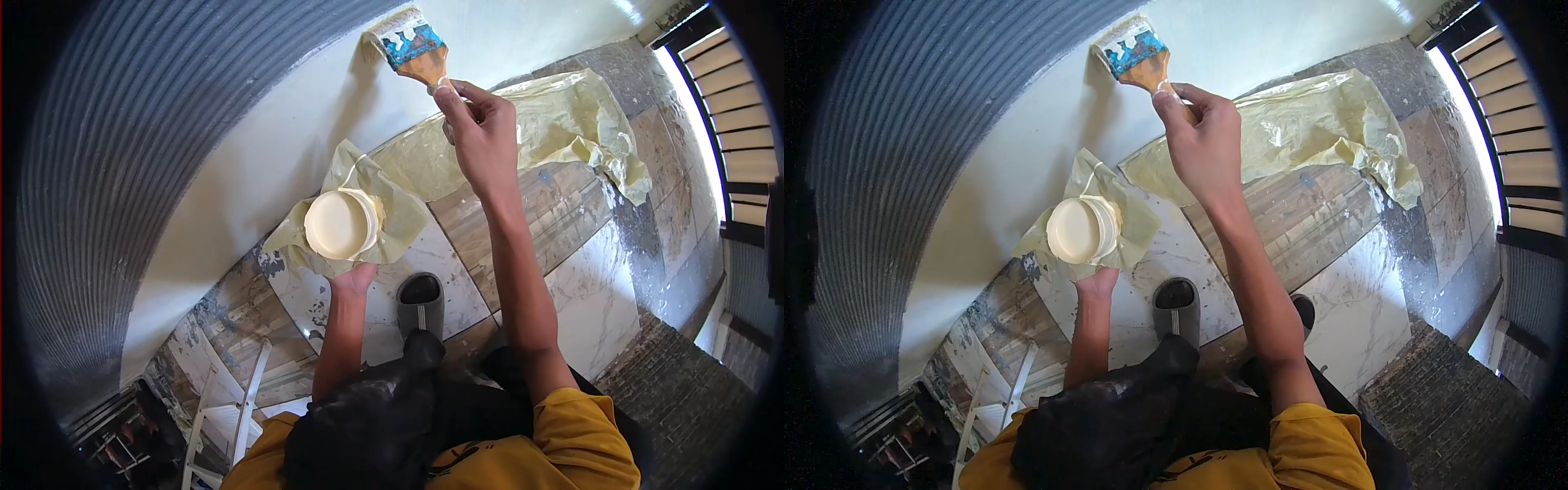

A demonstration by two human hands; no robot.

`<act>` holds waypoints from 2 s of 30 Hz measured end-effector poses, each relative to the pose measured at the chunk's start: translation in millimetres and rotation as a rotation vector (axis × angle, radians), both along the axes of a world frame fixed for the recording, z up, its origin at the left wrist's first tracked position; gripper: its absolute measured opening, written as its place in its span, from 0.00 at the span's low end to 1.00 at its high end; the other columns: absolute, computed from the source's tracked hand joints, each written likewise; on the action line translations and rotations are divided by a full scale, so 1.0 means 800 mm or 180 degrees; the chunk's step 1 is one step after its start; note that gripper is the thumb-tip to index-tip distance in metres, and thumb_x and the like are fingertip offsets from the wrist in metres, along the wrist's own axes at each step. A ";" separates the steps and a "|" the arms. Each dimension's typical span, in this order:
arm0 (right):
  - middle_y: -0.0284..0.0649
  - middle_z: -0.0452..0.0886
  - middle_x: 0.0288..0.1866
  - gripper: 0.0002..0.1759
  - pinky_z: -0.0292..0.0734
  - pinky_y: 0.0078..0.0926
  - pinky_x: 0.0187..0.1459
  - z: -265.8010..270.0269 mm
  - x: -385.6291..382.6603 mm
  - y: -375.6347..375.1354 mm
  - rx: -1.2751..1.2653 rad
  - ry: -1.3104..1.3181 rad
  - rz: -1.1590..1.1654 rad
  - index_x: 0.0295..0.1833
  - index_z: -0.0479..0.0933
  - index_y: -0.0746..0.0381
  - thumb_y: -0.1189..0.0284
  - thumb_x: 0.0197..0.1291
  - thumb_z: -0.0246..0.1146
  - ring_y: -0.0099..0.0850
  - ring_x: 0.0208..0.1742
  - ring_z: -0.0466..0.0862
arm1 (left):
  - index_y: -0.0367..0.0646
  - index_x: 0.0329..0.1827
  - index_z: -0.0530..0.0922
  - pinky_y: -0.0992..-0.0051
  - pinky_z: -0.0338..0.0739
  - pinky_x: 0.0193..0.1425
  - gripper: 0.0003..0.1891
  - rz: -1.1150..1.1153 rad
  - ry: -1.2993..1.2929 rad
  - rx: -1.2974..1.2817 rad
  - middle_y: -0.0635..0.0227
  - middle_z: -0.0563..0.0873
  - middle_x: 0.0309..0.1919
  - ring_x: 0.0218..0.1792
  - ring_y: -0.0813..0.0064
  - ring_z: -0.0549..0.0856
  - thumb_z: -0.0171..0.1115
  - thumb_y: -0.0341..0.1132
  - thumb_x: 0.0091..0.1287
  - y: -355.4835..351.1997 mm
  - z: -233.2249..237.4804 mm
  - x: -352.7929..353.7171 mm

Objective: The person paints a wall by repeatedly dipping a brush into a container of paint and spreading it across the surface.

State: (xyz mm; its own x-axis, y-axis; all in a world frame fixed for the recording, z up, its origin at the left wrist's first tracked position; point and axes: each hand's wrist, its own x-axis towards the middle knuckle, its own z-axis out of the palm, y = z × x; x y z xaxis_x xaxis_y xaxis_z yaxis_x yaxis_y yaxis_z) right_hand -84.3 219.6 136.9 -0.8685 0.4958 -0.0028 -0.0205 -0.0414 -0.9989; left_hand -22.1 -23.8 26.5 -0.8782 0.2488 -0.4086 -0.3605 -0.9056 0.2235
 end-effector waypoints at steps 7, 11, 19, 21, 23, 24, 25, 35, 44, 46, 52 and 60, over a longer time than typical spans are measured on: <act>0.25 0.64 0.15 0.16 0.52 0.20 0.18 -0.010 0.003 0.006 -0.0077 0.0039 -0.0008 0.41 0.82 0.72 0.67 0.62 0.61 0.12 0.18 0.60 | 0.47 0.68 0.66 0.56 0.60 0.72 0.36 -0.0149 0.0133 0.0390 0.64 0.71 0.66 0.67 0.60 0.69 0.53 0.63 0.63 0.003 0.006 0.001; 0.24 0.64 0.14 0.16 0.51 0.19 0.18 -0.041 0.008 0.012 -0.0124 -0.0108 -0.0149 0.42 0.82 0.72 0.67 0.62 0.62 0.12 0.18 0.59 | 0.48 0.68 0.66 0.56 0.60 0.72 0.37 -0.0102 0.0125 0.0175 0.65 0.71 0.66 0.67 0.60 0.69 0.53 0.63 0.63 0.001 0.006 0.002; 0.29 0.69 0.17 0.21 0.60 0.22 0.22 -0.156 -0.004 0.005 0.0052 -0.0457 -0.0070 0.44 0.80 0.74 0.63 0.61 0.62 0.16 0.20 0.65 | 0.46 0.68 0.67 0.57 0.62 0.71 0.35 -0.0084 0.0166 0.0192 0.64 0.72 0.66 0.66 0.61 0.71 0.54 0.61 0.64 0.001 0.005 0.001; 0.29 0.69 0.17 0.21 0.61 0.22 0.22 -0.174 -0.002 0.003 0.0380 -0.0555 -0.0248 0.44 0.80 0.73 0.63 0.61 0.62 0.17 0.20 0.66 | 0.46 0.67 0.67 0.57 0.62 0.72 0.35 -0.0076 0.0197 0.0177 0.64 0.72 0.65 0.66 0.61 0.71 0.54 0.61 0.64 0.000 0.004 0.000; 0.29 0.68 0.17 0.20 0.60 0.22 0.22 -0.206 0.005 0.003 0.0553 -0.0563 -0.0355 0.44 0.80 0.72 0.63 0.61 0.62 0.17 0.21 0.65 | 0.46 0.67 0.67 0.57 0.62 0.72 0.35 -0.0090 0.0239 0.0184 0.63 0.72 0.65 0.66 0.61 0.71 0.54 0.61 0.64 0.000 0.003 -0.001; 0.28 0.67 0.17 0.19 0.59 0.22 0.22 -0.214 0.008 0.006 0.0727 -0.0562 -0.0454 0.44 0.81 0.72 0.63 0.62 0.61 0.16 0.21 0.64 | 0.46 0.67 0.67 0.57 0.62 0.72 0.35 -0.0093 0.0231 0.0159 0.64 0.72 0.65 0.66 0.61 0.71 0.54 0.61 0.64 -0.001 0.001 0.000; 0.28 0.67 0.17 0.19 0.59 0.22 0.22 -0.211 0.016 0.010 0.0729 -0.0554 -0.0449 0.44 0.81 0.72 0.63 0.62 0.61 0.16 0.21 0.64 | 0.46 0.67 0.67 0.58 0.62 0.72 0.35 -0.0088 0.0224 0.0129 0.64 0.72 0.65 0.66 0.61 0.71 0.55 0.61 0.64 -0.003 0.001 0.000; 0.26 0.65 0.17 0.10 0.54 0.17 0.21 -0.144 0.031 0.007 0.0392 0.0524 -0.0577 0.42 0.79 0.69 0.73 0.62 0.60 0.13 0.20 0.61 | 0.46 0.67 0.67 0.59 0.63 0.71 0.35 -0.0046 0.0165 0.0112 0.64 0.73 0.65 0.66 0.61 0.71 0.55 0.60 0.64 -0.009 -0.001 -0.001; 0.29 0.72 0.18 0.12 0.58 0.16 0.21 -0.122 -0.017 0.000 0.0664 0.0397 -0.0481 0.44 0.80 0.69 0.71 0.62 0.62 0.13 0.20 0.65 | 0.47 0.67 0.68 0.58 0.62 0.71 0.34 0.0000 0.0092 0.0181 0.63 0.73 0.65 0.66 0.61 0.71 0.56 0.60 0.63 -0.009 0.001 0.000; 0.31 0.73 0.18 0.13 0.61 0.18 0.22 -0.131 -0.023 0.001 0.0587 0.0238 -0.0395 0.44 0.80 0.70 0.70 0.62 0.62 0.14 0.20 0.67 | 0.47 0.67 0.68 0.58 0.62 0.72 0.34 -0.0022 0.0114 0.0299 0.63 0.73 0.65 0.66 0.60 0.70 0.56 0.59 0.64 -0.011 0.000 0.000; 0.47 0.81 0.24 0.15 0.74 0.28 0.32 -0.209 -0.011 0.001 0.0892 -0.0310 -0.0457 0.45 0.80 0.69 0.67 0.61 0.62 0.30 0.26 0.81 | 0.46 0.67 0.68 0.58 0.62 0.72 0.34 0.0019 0.0111 -0.0025 0.63 0.73 0.65 0.66 0.61 0.70 0.56 0.58 0.64 -0.015 -0.003 0.000; 0.43 0.79 0.18 0.15 0.71 0.28 0.26 -0.215 0.048 0.044 0.1365 -0.1231 -0.0346 0.43 0.81 0.68 0.67 0.60 0.61 0.30 0.21 0.79 | 0.46 0.67 0.67 0.58 0.61 0.72 0.34 -0.0039 0.0155 0.0254 0.63 0.73 0.65 0.67 0.61 0.70 0.56 0.58 0.64 -0.013 -0.001 0.000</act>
